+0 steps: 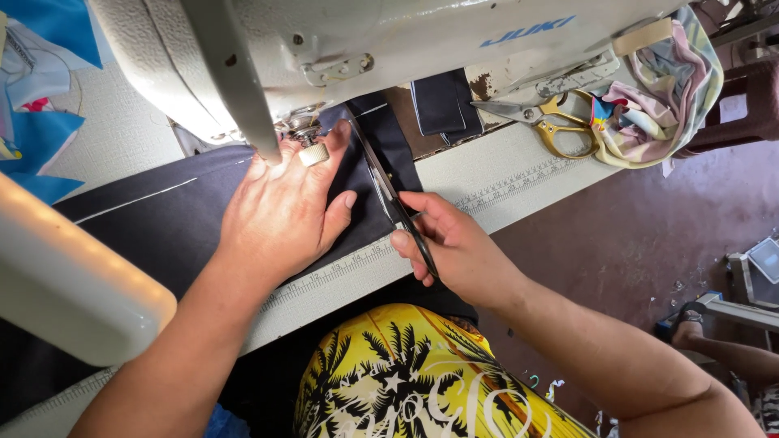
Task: The person is using a pair of scissors to trim the edges of black fabric pieces on a sewing table.
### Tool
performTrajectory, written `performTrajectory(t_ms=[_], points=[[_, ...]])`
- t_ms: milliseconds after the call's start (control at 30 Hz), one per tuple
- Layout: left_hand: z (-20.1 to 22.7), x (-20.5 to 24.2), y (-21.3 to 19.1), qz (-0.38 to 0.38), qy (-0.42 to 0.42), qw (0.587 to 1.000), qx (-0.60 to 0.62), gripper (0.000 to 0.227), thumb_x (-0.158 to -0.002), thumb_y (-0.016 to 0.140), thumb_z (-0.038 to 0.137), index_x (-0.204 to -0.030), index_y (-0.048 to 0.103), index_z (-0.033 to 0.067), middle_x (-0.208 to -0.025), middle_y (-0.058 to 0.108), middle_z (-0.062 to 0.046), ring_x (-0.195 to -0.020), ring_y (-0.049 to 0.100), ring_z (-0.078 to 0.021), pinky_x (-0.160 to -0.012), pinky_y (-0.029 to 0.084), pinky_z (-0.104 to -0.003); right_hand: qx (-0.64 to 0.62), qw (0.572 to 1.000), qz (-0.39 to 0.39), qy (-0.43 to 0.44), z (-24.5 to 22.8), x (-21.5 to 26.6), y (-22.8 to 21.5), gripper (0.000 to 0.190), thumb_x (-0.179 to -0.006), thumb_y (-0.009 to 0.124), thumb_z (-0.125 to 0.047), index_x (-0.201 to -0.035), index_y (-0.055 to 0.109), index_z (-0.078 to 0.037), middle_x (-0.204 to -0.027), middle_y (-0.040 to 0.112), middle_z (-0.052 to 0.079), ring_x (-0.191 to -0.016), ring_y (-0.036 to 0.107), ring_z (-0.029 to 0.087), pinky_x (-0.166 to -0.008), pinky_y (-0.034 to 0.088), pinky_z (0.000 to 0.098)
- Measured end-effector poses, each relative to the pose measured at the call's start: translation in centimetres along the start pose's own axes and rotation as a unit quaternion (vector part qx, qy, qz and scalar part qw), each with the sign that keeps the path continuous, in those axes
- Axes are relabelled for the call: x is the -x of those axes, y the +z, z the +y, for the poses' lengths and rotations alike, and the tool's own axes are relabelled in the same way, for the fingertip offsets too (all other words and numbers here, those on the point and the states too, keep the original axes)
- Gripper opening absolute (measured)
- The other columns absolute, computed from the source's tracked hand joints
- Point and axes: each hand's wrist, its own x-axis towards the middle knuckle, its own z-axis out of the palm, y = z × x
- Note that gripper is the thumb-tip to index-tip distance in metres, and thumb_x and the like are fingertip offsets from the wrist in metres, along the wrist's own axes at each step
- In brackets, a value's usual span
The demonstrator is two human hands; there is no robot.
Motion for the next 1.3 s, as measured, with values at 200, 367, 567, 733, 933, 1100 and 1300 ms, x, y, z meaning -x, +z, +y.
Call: performTrajectory(t_ms=[200,367,567,733,933,1100,1300], points=[[-0.2,0.5,0.7,-0.013,-0.016,0.999,-0.034,0.072,-0.105,0.055,0.044,-0.164,0.032,0.0090,-0.135,0.066,-0.013,-0.129,0.060,-0.0471,-0.089,0.051,-0.053,0.023,1.000,0.005,-0.002,-1.0,-0.2,0.4,0.070,-0.088,0.064,-0.029,-0.153,0.046,-0.011,-0.082,0.053,0.002,-0.062,0.056,0.011,-0.056,0.051,0.0276],[-0.1,0.7,0.8,0.022,0.003,0.998,-0.053,0.068,-0.105,0.058,0.042,-0.161,0.039,0.0076,-0.149,0.061,-0.011,-0.126,0.061,-0.0485,-0.102,0.049,-0.049,-0.045,0.999,-0.015,-0.024,0.7,-2.0,-0.2,0.068,-0.091,0.064,-0.022,-0.155,0.045,-0.009,-0.084,0.058,0.008,-0.058,0.053,0.012,-0.051,0.049,0.0273],[-0.2,0.3,0.6,-0.017,-0.002,1.000,0.003,0.072,-0.106,0.055,0.039,-0.163,0.027,0.0039,-0.139,0.062,-0.024,-0.145,0.050,-0.0399,-0.122,0.033,-0.060,-0.098,0.989,-0.095,-0.060,2.0,-2.0,-6.5,0.062,-0.093,0.065,-0.017,-0.151,0.048,-0.002,-0.086,0.064,0.010,-0.059,0.058,0.008,-0.046,0.049,0.0214],[-0.1,-0.6,0.5,-0.058,-0.020,0.998,0.007,0.078,-0.104,0.055,0.042,-0.163,0.021,0.0043,-0.148,0.058,-0.022,-0.148,0.042,-0.0398,-0.117,0.031,-0.065,-0.026,0.990,-0.067,-0.118,4.3,-0.1,-12.3,0.062,-0.091,0.067,-0.020,-0.148,0.051,-0.002,-0.087,0.065,0.010,-0.061,0.059,0.013,-0.049,0.049,0.0267],[1.6,-4.0,1.3,0.021,-0.004,0.985,-0.172,0.046,-0.098,0.073,0.036,-0.139,0.066,0.0160,-0.106,0.069,-0.005,-0.100,0.067,-0.0316,-0.067,0.056,-0.045,0.011,0.992,0.004,-0.125,7.8,-1.7,-16.5,0.063,-0.090,0.068,-0.016,-0.150,0.051,-0.008,-0.090,0.059,0.006,-0.064,0.053,0.018,-0.061,0.051,0.0323],[-0.4,-6.9,4.7,0.052,-0.011,0.973,-0.227,0.047,-0.075,0.086,0.053,-0.112,0.075,0.0248,-0.099,0.064,0.003,-0.097,0.067,-0.0244,-0.074,0.056,-0.040,-0.033,0.959,-0.028,-0.281,10.4,-4.1,-18.1,0.063,-0.088,0.075,-0.006,-0.144,0.050,0.009,-0.084,0.065,0.019,-0.063,0.064,0.019,-0.056,0.058,0.0321],[6.6,-7.1,-0.1,-0.293,-0.068,0.950,-0.080,0.029,-0.105,0.050,0.040,-0.113,0.065,0.0162,-0.108,0.074,-0.008,-0.100,0.069,-0.0318,-0.091,0.045,-0.047,0.030,0.972,0.046,-0.227,11.3,-1.6,-19.0,0.065,-0.085,0.074,-0.001,-0.148,0.056,-0.006,-0.094,0.072,0.009,-0.088,0.065,0.010,-0.084,0.055,0.0239]])
